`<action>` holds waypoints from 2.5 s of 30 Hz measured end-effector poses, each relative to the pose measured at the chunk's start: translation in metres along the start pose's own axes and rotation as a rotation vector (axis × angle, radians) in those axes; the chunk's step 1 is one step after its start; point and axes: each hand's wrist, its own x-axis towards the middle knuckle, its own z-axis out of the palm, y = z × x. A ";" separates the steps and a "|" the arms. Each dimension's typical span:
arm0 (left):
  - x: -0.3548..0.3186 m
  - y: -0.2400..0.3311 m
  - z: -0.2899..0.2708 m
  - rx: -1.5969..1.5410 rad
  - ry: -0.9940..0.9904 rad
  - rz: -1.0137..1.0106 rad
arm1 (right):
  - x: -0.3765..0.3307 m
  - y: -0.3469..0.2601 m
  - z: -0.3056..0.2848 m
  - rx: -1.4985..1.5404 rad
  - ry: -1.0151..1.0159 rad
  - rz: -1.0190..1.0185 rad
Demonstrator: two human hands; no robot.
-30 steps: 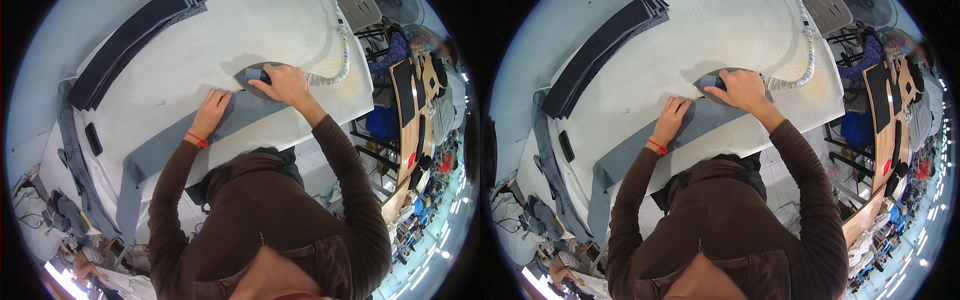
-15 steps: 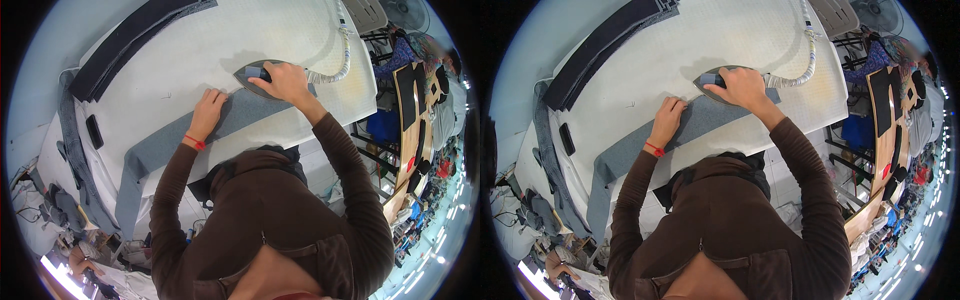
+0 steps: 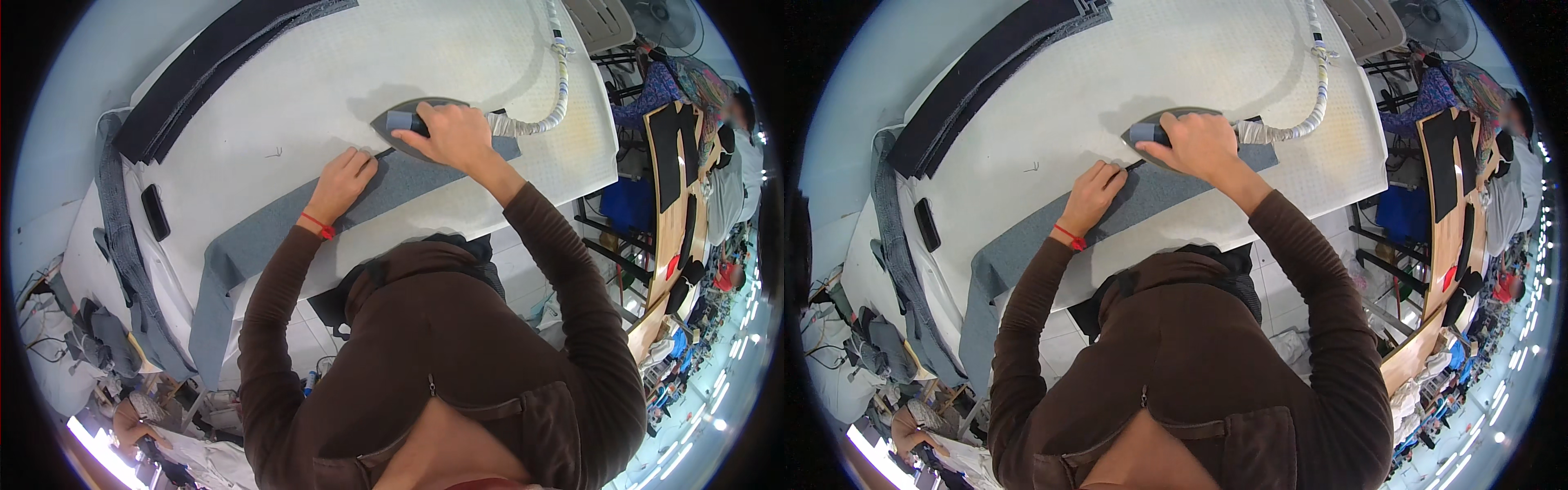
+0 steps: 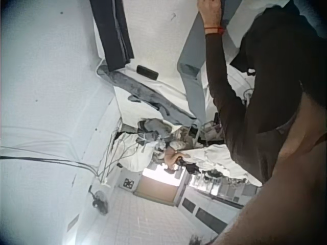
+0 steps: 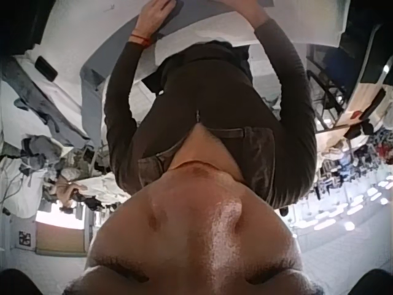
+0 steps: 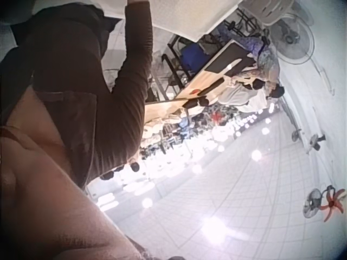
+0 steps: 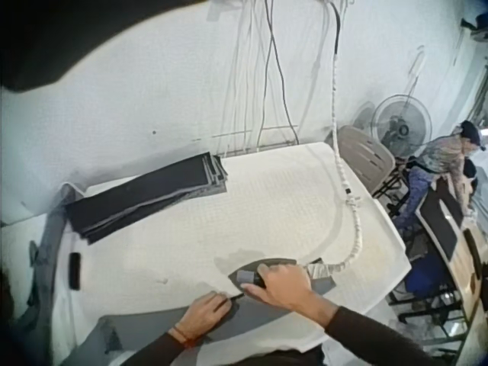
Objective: The person irons a long strip of grey fabric on a white ironing board using a steam iron. They repeatedly smooth the fabric, fold the edges, and press the seams to flatten them. The person handles the fabric with both hands to align it before applying the iron.
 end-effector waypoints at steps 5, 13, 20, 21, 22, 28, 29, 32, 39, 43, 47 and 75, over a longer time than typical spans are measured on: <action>-0.001 0.002 -0.002 0.004 -0.006 -0.050 | 0.002 -0.003 -0.002 0.027 0.002 0.006; -0.027 -0.002 -0.025 -0.093 -0.001 -0.228 | -0.001 -0.009 -0.008 0.041 -0.006 -0.036; -0.023 0.009 -0.035 0.009 -0.045 -0.163 | -0.003 -0.022 -0.016 0.051 -0.011 -0.074; -0.021 0.013 -0.035 0.020 -0.046 -0.151 | -0.003 -0.023 -0.017 0.053 -0.009 -0.079; -0.019 0.013 -0.036 0.031 -0.048 -0.134 | -0.002 -0.025 -0.019 0.049 -0.018 -0.073; -0.013 0.013 -0.034 0.019 -0.023 -0.096 | 0.003 -0.039 -0.019 0.054 0.013 -0.028; -0.013 0.014 -0.033 0.017 -0.020 -0.099 | 0.004 -0.039 -0.018 0.061 0.018 -0.032; -0.018 0.013 -0.032 0.014 -0.010 -0.113 | 0.007 -0.031 -0.021 0.045 -0.026 0.001; -0.036 0.008 -0.027 0.002 0.009 -0.144 | -0.014 0.061 -0.023 -0.063 0.024 0.174; -0.034 0.008 -0.032 -0.004 -0.004 -0.147 | -0.018 0.143 -0.039 -0.145 -0.042 0.397; -0.036 0.007 -0.031 0.027 0.012 -0.173 | -0.003 0.216 -0.052 -0.194 -0.061 0.514; -0.009 0.037 0.019 -0.165 0.280 -0.586 | -0.181 0.215 0.043 0.218 0.223 0.815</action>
